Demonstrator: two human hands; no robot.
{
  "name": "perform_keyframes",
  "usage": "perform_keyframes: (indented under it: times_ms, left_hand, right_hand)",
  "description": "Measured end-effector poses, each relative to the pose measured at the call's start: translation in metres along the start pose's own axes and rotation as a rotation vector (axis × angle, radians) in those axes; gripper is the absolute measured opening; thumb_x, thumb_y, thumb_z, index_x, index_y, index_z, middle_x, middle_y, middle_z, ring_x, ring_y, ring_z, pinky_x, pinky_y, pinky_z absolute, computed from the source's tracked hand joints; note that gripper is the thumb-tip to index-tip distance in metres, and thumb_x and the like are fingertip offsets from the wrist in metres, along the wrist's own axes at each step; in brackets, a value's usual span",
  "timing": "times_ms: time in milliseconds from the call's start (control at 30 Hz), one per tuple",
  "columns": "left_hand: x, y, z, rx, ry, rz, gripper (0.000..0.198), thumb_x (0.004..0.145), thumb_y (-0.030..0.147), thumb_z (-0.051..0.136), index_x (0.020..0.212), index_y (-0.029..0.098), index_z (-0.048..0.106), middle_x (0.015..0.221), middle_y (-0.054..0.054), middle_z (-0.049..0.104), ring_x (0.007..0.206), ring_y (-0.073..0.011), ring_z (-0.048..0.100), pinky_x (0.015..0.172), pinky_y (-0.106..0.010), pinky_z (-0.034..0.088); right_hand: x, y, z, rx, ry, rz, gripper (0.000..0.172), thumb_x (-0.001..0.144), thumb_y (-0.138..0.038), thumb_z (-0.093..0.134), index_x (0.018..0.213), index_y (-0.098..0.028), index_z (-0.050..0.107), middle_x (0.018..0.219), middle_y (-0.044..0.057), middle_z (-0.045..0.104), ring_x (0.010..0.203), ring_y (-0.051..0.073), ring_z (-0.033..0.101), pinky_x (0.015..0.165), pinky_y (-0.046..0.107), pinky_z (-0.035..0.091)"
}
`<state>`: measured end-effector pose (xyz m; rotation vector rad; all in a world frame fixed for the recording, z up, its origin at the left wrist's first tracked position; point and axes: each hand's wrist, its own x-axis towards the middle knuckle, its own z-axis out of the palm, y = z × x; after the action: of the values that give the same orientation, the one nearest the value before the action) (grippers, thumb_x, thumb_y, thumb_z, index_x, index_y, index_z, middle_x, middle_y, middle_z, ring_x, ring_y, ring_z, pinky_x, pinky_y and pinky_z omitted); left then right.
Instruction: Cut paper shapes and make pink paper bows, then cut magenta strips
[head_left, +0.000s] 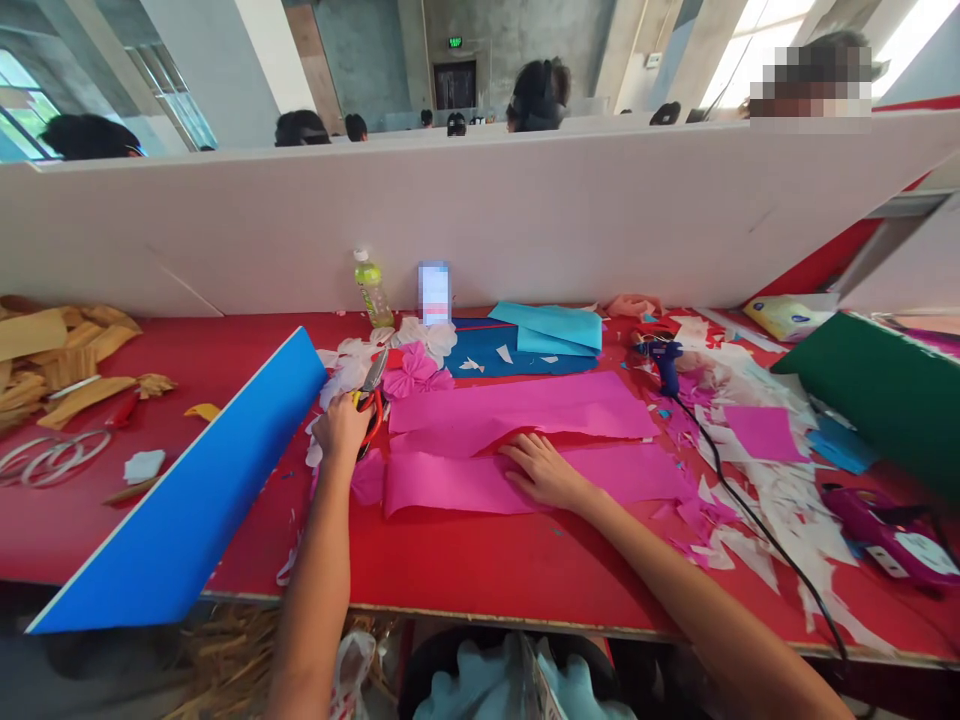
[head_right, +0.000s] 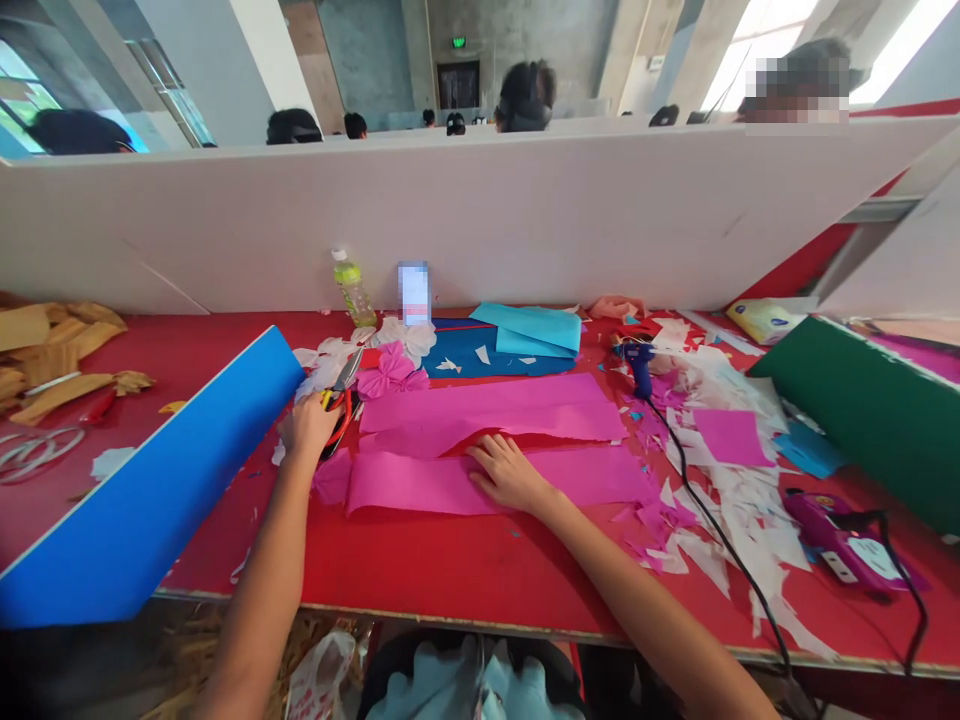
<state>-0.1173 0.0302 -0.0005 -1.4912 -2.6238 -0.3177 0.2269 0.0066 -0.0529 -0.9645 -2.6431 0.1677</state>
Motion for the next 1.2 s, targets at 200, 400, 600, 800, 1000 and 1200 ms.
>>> perform_keyframes:
  times_ms: [200, 400, 600, 800, 1000, 1200]
  left_hand:
    - [0.009, -0.018, 0.011, -0.001, -0.051, -0.127, 0.046, 0.078, 0.051, 0.05, 0.105, 0.016, 0.06, 0.106, -0.016, 0.063, 0.095, -0.0321, 0.061, 0.074, -0.041, 0.047]
    - [0.013, -0.024, 0.016, 0.004, -0.08, -0.133, 0.05, 0.08, 0.055, 0.043, 0.105, 0.015, 0.061, 0.108, -0.018, 0.062, 0.097, -0.0341, 0.06, 0.075, -0.044, 0.047]
    - [0.015, -0.026, 0.016, 0.021, -0.079, -0.105, 0.049, 0.079, 0.053, 0.044, 0.102, 0.014, 0.063, 0.105, -0.018, 0.063, 0.101, -0.0339, 0.057, 0.075, -0.043, 0.047]
    - [0.016, -0.03, 0.017, 0.027, -0.062, -0.115, 0.045, 0.082, 0.05, 0.042, 0.104, 0.016, 0.062, 0.108, -0.017, 0.062, 0.103, -0.0326, 0.055, 0.076, -0.043, 0.047]
    - [0.012, -0.031, 0.015, 0.038, 0.002, -0.125, 0.039, 0.084, 0.04, 0.043, 0.104, 0.013, 0.062, 0.112, -0.019, 0.058, 0.108, -0.0324, 0.048, 0.076, -0.042, 0.047]
    - [0.008, -0.029, 0.011, 0.016, 0.026, -0.149, 0.038, 0.085, 0.038, 0.042, 0.106, 0.014, 0.061, 0.11, -0.018, 0.057, 0.107, -0.0326, 0.047, 0.075, -0.042, 0.046]
  right_hand:
    - [-0.003, 0.009, -0.003, 0.094, -0.024, -0.009, 0.034, 0.088, -0.032, 0.046, 0.119, -0.02, 0.053, 0.11, 0.012, 0.054, 0.099, 0.023, 0.05, 0.084, 0.039, 0.041]
    - [-0.002, 0.013, 0.001, 0.104, -0.005, -0.005, 0.033, 0.091, -0.035, 0.041, 0.118, -0.022, 0.055, 0.112, 0.011, 0.056, 0.1, 0.023, 0.052, 0.085, 0.039, 0.043]
    - [-0.001, 0.014, 0.002, 0.104, -0.046, 0.019, 0.036, 0.091, -0.034, 0.04, 0.122, -0.021, 0.052, 0.115, 0.011, 0.058, 0.104, 0.023, 0.053, 0.088, 0.038, 0.043]
    - [-0.002, 0.015, 0.004, 0.099, -0.059, 0.038, 0.039, 0.092, -0.037, 0.038, 0.124, -0.02, 0.052, 0.114, 0.012, 0.059, 0.103, 0.023, 0.055, 0.087, 0.038, 0.043]
    - [-0.002, 0.015, 0.003, 0.073, -0.074, 0.056, 0.039, 0.092, -0.039, 0.037, 0.121, -0.017, 0.053, 0.109, 0.014, 0.06, 0.097, 0.024, 0.055, 0.083, 0.038, 0.044]
    - [-0.001, 0.016, 0.003, 0.069, -0.067, 0.055, 0.037, 0.092, -0.039, 0.037, 0.118, -0.017, 0.053, 0.105, 0.013, 0.06, 0.096, 0.023, 0.055, 0.082, 0.038, 0.044]
